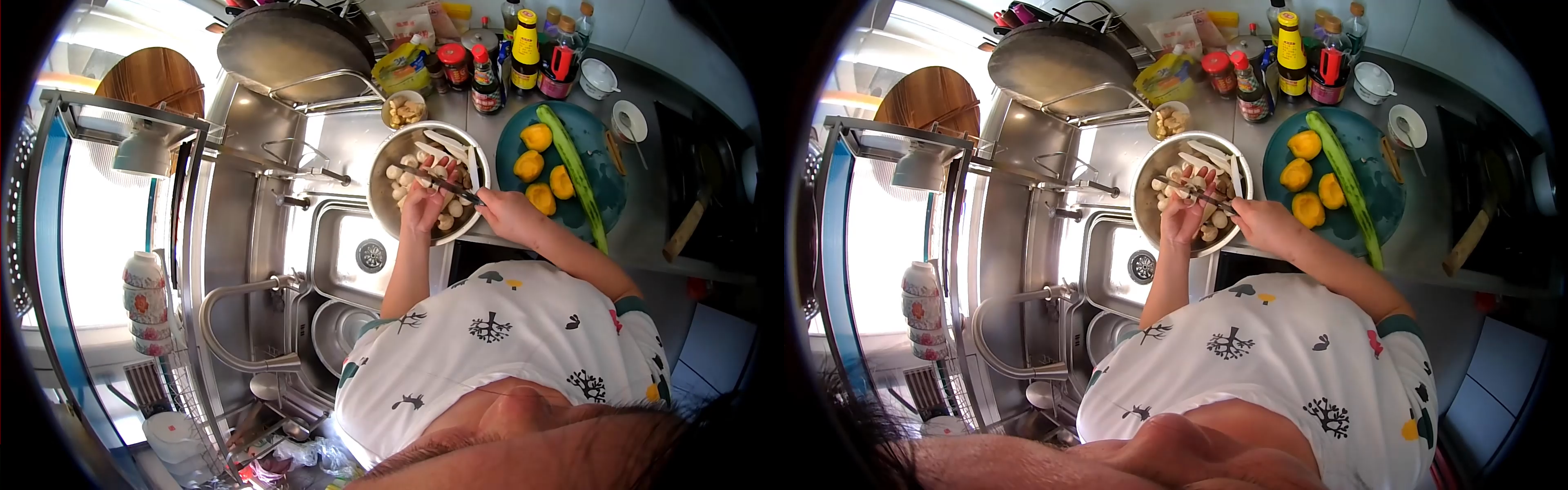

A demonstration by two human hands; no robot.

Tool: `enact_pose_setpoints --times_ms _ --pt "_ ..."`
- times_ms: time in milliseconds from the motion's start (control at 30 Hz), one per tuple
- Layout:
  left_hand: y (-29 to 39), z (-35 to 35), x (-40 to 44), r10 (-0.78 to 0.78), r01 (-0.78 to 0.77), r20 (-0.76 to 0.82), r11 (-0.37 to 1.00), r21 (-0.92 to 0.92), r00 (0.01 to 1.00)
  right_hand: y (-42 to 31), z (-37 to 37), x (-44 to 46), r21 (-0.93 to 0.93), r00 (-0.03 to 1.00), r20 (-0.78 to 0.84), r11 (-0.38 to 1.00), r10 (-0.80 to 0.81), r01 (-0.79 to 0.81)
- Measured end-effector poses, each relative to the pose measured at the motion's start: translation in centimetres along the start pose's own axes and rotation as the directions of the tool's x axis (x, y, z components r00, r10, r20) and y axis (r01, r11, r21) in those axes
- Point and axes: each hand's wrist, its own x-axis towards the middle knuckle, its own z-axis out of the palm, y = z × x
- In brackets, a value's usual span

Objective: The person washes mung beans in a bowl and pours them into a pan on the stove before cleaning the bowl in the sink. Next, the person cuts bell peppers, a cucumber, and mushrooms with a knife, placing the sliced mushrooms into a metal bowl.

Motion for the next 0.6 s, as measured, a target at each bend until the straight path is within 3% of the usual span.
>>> enact_pose_setpoints --times_ms 333,600 --pt "-0.5 -0.2 0.5 0.067 -0.067 -0.02 0.998 -0.013 0.998 -1.3 0.9 0.1 -0.182 0.999 0.036 0.983 -0.008 0.015" --pt "-0.1 -0.2 0.3 0.025 -0.029 -0.077 0.998 -0.056 0.997 -0.4 1.7 1.6 -0.138 0.997 0.07 0.99 0.033 -0.023"
